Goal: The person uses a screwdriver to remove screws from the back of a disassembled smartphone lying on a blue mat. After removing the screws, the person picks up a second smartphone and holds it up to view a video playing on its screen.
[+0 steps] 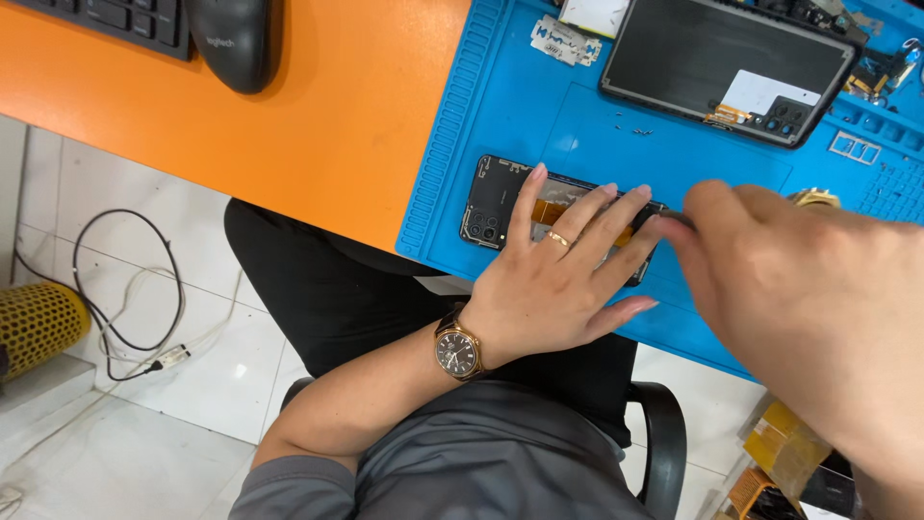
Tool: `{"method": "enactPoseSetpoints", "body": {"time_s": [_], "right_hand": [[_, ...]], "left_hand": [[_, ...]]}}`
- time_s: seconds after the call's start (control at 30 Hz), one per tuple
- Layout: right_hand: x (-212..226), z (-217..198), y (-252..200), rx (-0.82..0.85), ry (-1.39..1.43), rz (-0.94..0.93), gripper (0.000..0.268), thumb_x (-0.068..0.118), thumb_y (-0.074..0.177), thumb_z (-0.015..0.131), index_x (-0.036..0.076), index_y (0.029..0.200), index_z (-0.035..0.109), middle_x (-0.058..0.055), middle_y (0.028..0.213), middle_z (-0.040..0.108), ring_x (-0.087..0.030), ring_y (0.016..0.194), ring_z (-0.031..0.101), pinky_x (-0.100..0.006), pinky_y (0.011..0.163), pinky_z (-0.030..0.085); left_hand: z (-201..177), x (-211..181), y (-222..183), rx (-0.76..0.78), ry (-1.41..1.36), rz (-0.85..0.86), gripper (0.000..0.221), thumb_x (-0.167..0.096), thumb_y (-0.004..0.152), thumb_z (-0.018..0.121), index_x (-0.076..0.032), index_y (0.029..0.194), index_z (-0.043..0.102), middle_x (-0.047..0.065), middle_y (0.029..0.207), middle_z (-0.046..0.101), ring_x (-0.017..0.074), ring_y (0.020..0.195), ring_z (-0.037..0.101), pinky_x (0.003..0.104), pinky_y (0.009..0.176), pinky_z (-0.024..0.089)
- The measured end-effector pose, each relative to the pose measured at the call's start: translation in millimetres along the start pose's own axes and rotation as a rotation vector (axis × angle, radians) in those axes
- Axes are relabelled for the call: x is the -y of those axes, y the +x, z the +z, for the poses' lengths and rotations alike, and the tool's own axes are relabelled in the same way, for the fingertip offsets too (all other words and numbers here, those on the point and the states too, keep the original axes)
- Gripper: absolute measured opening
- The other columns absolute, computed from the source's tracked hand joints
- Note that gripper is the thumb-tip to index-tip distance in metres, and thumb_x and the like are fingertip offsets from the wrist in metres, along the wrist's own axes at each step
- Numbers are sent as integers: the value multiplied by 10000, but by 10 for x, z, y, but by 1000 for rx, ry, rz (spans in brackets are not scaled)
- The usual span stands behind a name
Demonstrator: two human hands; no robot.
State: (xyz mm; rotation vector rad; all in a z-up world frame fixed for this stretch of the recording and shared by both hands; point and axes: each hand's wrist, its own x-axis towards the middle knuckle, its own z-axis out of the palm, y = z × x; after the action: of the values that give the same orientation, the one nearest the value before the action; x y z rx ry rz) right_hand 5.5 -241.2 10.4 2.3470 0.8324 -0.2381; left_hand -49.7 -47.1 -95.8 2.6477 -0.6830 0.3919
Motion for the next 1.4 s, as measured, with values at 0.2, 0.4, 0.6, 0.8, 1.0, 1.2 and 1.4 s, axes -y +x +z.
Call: {"method": "enactPoseSetpoints", "body": {"time_s": [0.2,0.4,0.6,0.8,1.0,1.2,1.4], "right_hand": [[-103,112,63,-43,463,-23,234,412,1118,604,320,1308,706,109,1121,805,-220,920,800,-366,702,617],[-232,146,161,-164,995,62,179,270,1025,846,124,1127,864,-49,981,827,-185,849,769,-334,765,584],[-164,313,277,-253,1152,99,133,166,1115,834,34,1116,827,-108,969,789,-217,785,731,-334,707,567],[-169,326,216,-332,1158,64,118,55,1181,818,-55,1153,784,-166,929,733,-253,791,681,-365,751,546],[-113,716,236,-541,1574,122,224,53,1322,529,-155,1403,508,-270,1039,570,-283,758,629,-360,739,562],[-77,604,323,-645,1494,71,162,-77,1300,592,-236,1315,611,-367,1131,667,-381,900,760,-363,721,568],[-75,500,389,-727,1297,27,240,22,1267,636,-197,1216,721,-318,1122,779,-403,1000,835,-375,759,608]], "left_hand": [[0,-1,3,-7,15,2,593,-640,1113,555,-200,1497,659,83,1570,635,258,1426,663,703,1239,378],[15,5,-3,-12,10,5,619,-637,1113,585,-178,1528,612,91,1557,661,263,1406,690,705,1238,380],[11,-9,13,-36,-11,-4,584,-608,1102,588,-172,1471,709,103,1548,645,272,1390,689,712,1229,382],[-3,6,3,-24,5,3,602,-627,1097,643,-176,1495,671,94,1548,656,260,1393,695,703,1229,401],[46,3,-28,15,44,5,668,-691,1101,629,-214,1565,573,64,1601,631,241,1432,707,699,1249,388],[-22,10,-1,45,45,33,676,-698,1126,566,-217,1600,540,89,1608,616,273,1440,685,756,1225,360],[16,-2,5,86,60,41,633,-706,1138,544,-287,1612,521,89,1608,595,285,1464,618,782,1198,347]]}}
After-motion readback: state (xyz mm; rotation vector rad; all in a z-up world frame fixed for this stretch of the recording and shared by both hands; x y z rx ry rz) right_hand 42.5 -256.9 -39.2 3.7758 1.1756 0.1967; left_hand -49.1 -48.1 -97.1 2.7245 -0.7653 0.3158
